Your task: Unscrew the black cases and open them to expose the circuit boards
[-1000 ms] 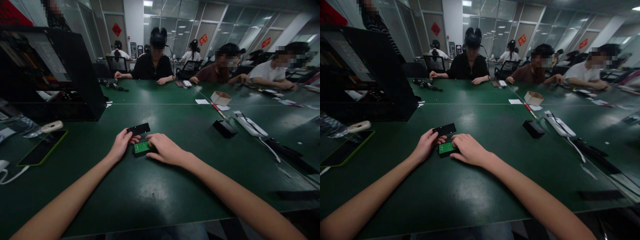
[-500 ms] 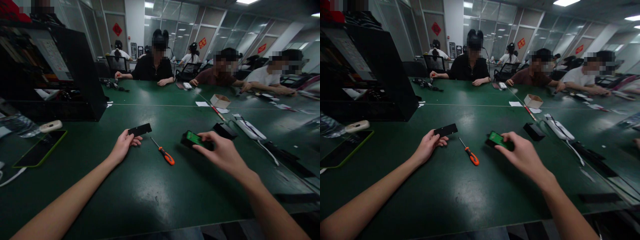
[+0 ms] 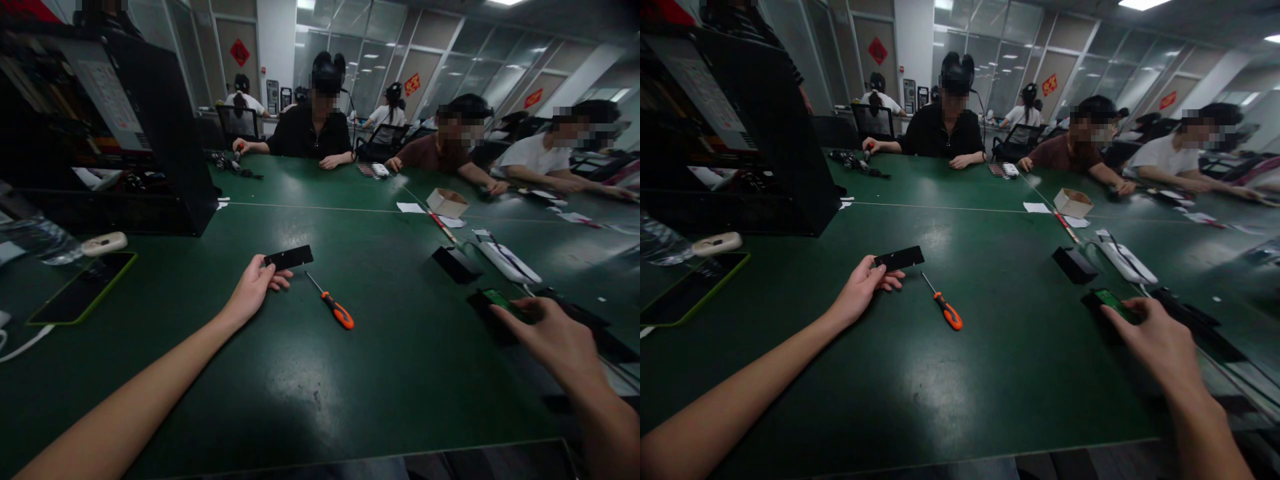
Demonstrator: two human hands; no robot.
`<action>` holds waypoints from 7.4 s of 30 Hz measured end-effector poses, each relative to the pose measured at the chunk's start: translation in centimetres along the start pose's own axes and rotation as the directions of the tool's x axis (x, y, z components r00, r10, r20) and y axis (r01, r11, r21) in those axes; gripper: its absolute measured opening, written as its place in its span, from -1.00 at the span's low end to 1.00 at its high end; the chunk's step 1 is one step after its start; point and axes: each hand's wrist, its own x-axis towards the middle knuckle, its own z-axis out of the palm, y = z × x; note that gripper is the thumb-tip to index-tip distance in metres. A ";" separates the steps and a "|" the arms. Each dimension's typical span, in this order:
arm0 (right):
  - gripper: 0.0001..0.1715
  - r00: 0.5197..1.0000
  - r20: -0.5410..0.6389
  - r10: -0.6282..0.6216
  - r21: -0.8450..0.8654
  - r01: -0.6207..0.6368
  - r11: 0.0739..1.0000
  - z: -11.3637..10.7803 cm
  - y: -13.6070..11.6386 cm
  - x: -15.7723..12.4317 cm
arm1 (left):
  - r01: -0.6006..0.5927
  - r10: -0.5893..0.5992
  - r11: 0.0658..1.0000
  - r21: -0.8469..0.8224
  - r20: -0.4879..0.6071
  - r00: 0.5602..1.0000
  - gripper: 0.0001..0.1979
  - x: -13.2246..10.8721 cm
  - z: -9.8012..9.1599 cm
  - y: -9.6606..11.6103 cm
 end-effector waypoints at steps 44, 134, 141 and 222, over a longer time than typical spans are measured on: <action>-0.14 0.934 -0.039 -0.356 -0.283 0.332 0.900 0.0 2.7 1.5 | -0.639 0.584 0.588 0.496 0.288 0.759 -0.90 -1.9 1.1 1.7; -0.48 0.894 0.221 -0.389 -0.177 0.429 0.886 0.7 -4.0 8.9 | -0.650 0.545 0.551 0.523 0.364 0.755 -0.88 -1.8 0.4 1.8; -0.80 0.883 0.326 -0.339 -0.251 0.426 0.869 3.6 -9.1 10.1 | -0.628 0.496 0.572 0.528 0.388 0.777 -0.86 -1.6 0.2 1.5; -0.63 0.302 0.025 -0.953 0.425 0.859 0.284 -5.5 -32.5 -0.9 | -0.273 -0.012 0.800 0.535 0.469 0.883 -0.55 0.9 1.7 2.2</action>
